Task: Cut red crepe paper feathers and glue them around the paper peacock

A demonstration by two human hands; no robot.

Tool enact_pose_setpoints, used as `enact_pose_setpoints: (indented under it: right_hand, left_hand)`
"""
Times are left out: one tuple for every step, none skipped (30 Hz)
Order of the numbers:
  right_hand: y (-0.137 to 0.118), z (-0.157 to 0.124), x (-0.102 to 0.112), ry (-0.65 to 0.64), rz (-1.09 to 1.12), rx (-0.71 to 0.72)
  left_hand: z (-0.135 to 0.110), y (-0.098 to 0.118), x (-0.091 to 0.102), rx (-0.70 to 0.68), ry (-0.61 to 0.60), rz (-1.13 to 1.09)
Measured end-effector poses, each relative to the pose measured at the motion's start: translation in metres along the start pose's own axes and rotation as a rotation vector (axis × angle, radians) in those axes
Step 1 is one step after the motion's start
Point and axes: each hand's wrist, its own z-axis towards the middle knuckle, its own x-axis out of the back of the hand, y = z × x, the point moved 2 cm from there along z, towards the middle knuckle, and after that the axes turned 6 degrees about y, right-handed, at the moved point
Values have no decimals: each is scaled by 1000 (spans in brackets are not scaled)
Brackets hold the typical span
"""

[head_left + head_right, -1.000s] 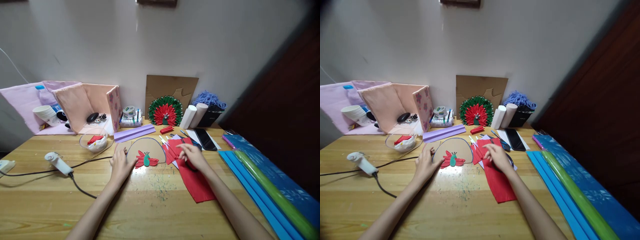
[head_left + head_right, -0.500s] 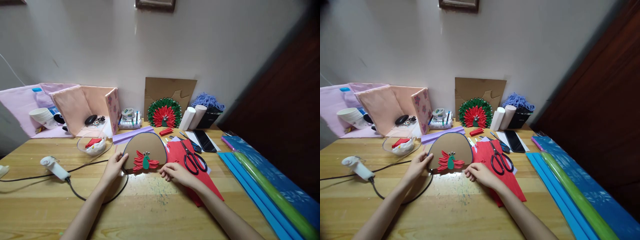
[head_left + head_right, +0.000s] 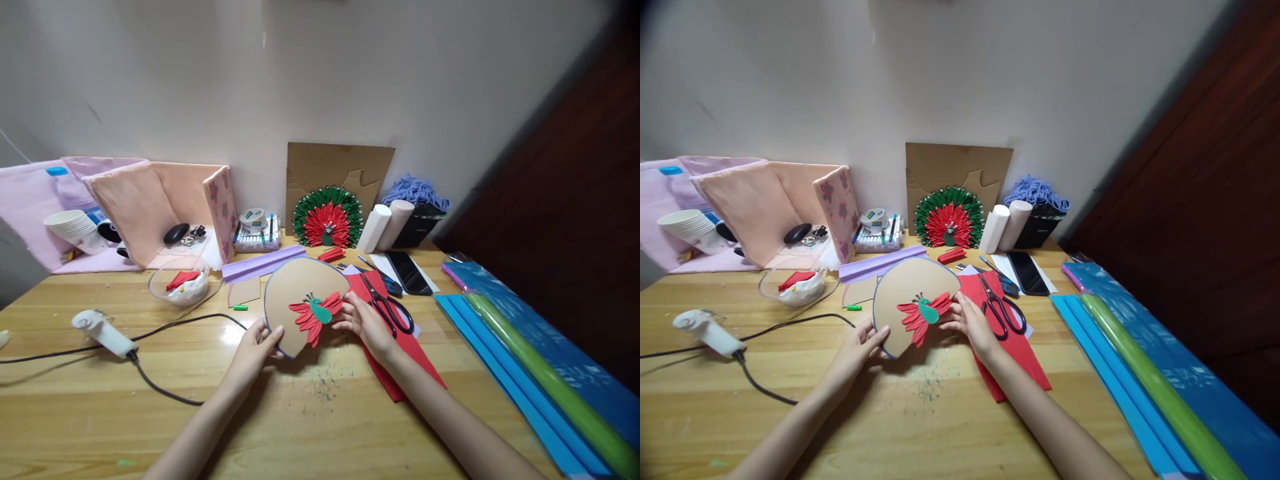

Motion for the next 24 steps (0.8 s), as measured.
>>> enact_pose_setpoints:
  right_hand:
    - [-1,1,2,23,15,-6]
    - [-2,2,4,37,18,-11]
    - [-2,2,5,43,13,-10]
    - [-3,2,6,42,1,-6]
    - [-3,2,6,37,-16,1]
    - [-3,3,7,33,-34,11]
    - [-3,3,7,35,-47,22]
    - [-3,3,8,38,-54,30]
    - [-3,4,8,39,-59,32]
    - [-2,4,8,38,-62,29]
    - [-1,5,8,35,-65,22]
    - [-1,5,8,32,-69,12]
    - [0,5,8,27,-73,3]
    - [0,5,7,19,-76,-6]
    - [0,4,7,8,-78,-12]
    - [-1,4,6,-5,-79,-16]
    - [-2,3,5,-19,-82,-16]
    - [-3,2,4,-30,-83,-12]
    - [-4,2,4,-36,-85,-6]
    - [-5,1,4,-41,-90,-1]
    - [-6,1,4,-44,-97,4]
    - [-8,1,4,-47,-106,7]
    - [-8,0,5,-51,-117,13]
    - [-9,1,5,-56,-128,19]
  left_hand:
    - [-1,0,-3,0,-26,3]
    - [-3,0,-6,-4,-50,10]
    - [-4,1,-6,-10,-70,25]
    - [-5,1,-6,-11,-85,58]
    - [-6,2,-3,4,-104,107]
    - [-7,3,1,34,-132,165]
    - [-8,5,6,76,-159,237]
    - [-9,8,12,151,-213,313]
    - [-10,13,16,182,-263,365]
    - [-10,21,20,134,-253,433]
    - [-10,32,23,30,-155,501]
    - [-10,45,22,-100,-79,575]
    - [-11,57,17,-230,-49,634]
    - [-11,68,8,-347,-41,692]
    - [-11,77,-5,-439,-58,767]
    - [-10,85,-20,-537,-101,843]
    - [-9,90,-35,-634,-147,906]
    - [-6,92,-50,-721,-165,970]
    - [-2,94,-63,-782,-171,1020]
    - [2,93,-74,-812,-187,1060]
    - [6,91,-83,-827,-213,1076]
    - [10,89,-89,-834,-237,1083]
    - [13,87,-94,-832,-261,1084]
    - [15,86,-96,-827,-278,1080]
